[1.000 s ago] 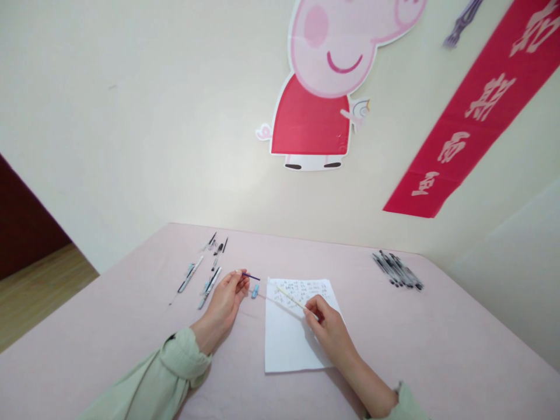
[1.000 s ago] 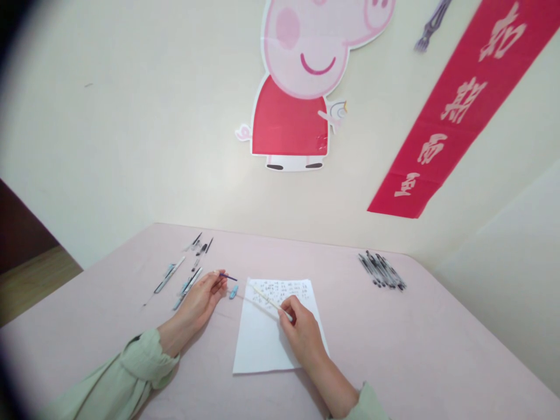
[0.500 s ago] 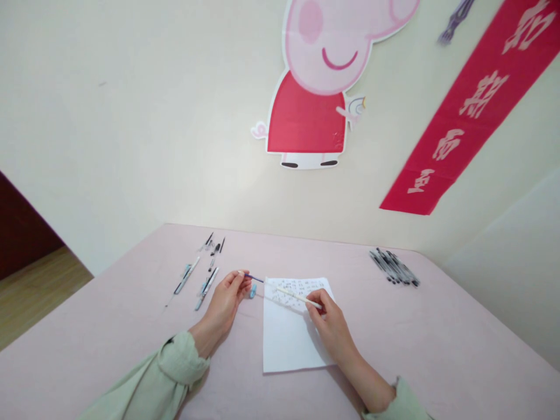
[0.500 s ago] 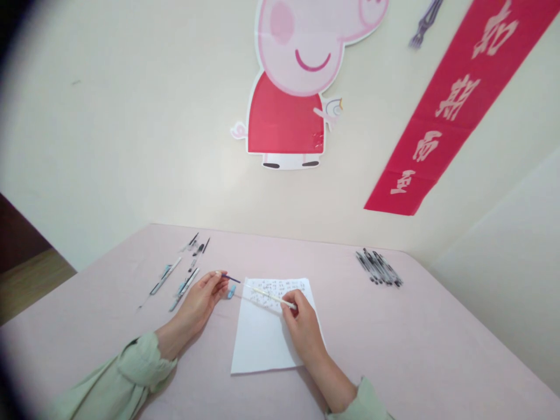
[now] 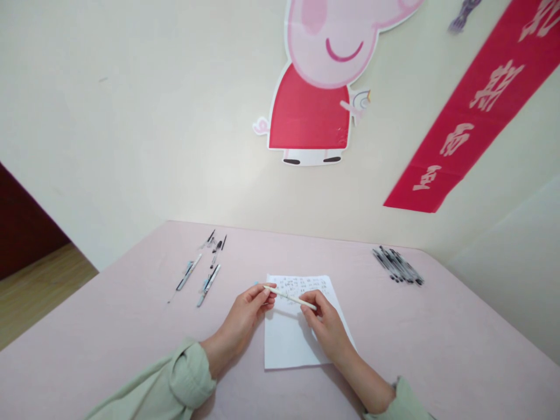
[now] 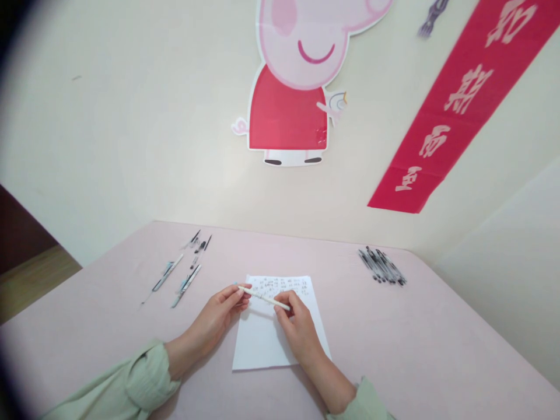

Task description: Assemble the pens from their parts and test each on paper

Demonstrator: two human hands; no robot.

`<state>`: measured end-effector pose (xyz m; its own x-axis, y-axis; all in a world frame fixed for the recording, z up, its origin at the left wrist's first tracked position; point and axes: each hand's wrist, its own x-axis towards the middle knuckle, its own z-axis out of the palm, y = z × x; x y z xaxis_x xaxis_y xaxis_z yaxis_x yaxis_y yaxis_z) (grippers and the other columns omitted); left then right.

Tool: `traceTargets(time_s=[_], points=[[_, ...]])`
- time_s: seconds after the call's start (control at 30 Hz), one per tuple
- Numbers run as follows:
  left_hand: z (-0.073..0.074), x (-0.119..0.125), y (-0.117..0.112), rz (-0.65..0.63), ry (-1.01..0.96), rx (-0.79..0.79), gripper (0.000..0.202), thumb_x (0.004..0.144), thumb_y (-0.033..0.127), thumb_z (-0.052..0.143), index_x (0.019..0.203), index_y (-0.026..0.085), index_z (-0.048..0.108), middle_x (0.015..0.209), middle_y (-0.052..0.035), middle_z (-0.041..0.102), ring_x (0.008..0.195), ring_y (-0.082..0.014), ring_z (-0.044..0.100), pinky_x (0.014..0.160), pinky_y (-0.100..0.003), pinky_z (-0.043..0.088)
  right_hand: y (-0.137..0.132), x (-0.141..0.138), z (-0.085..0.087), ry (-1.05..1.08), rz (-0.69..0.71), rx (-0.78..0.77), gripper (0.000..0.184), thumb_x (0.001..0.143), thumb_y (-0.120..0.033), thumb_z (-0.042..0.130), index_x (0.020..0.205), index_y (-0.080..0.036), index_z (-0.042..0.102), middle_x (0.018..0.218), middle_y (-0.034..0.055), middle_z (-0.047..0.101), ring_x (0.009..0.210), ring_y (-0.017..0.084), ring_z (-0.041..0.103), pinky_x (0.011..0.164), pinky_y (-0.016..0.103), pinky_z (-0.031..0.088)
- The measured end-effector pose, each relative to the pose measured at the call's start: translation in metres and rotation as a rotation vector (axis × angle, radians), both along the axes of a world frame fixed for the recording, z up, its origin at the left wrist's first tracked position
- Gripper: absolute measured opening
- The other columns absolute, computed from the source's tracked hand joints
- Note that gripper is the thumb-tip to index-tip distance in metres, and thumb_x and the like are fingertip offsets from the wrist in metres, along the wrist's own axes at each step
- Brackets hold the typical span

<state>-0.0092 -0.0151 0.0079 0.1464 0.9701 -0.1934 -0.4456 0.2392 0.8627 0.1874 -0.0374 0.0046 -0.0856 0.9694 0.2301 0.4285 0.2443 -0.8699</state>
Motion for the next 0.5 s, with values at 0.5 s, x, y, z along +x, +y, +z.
traceTargets(time_s=[0.5], points=[[0.0016, -0.0036, 0.0027, -0.001, -0.045, -0.021, 0.036, 0.066, 0.039, 0.081, 0.092, 0.015, 0.074, 0.085, -0.0056, 0.068, 0.079, -0.0131, 0.058, 0.081, -0.025, 0.046, 0.0005, 0.0022, -0.0038, 0.039, 0.033, -0.106, 0.020, 0.087, -0.039, 0.053, 0.087, -0.020, 0.056, 0.068, -0.0040, 0.050, 0.059, 0.013, 0.046, 0.056, 0.024, 0.035]])
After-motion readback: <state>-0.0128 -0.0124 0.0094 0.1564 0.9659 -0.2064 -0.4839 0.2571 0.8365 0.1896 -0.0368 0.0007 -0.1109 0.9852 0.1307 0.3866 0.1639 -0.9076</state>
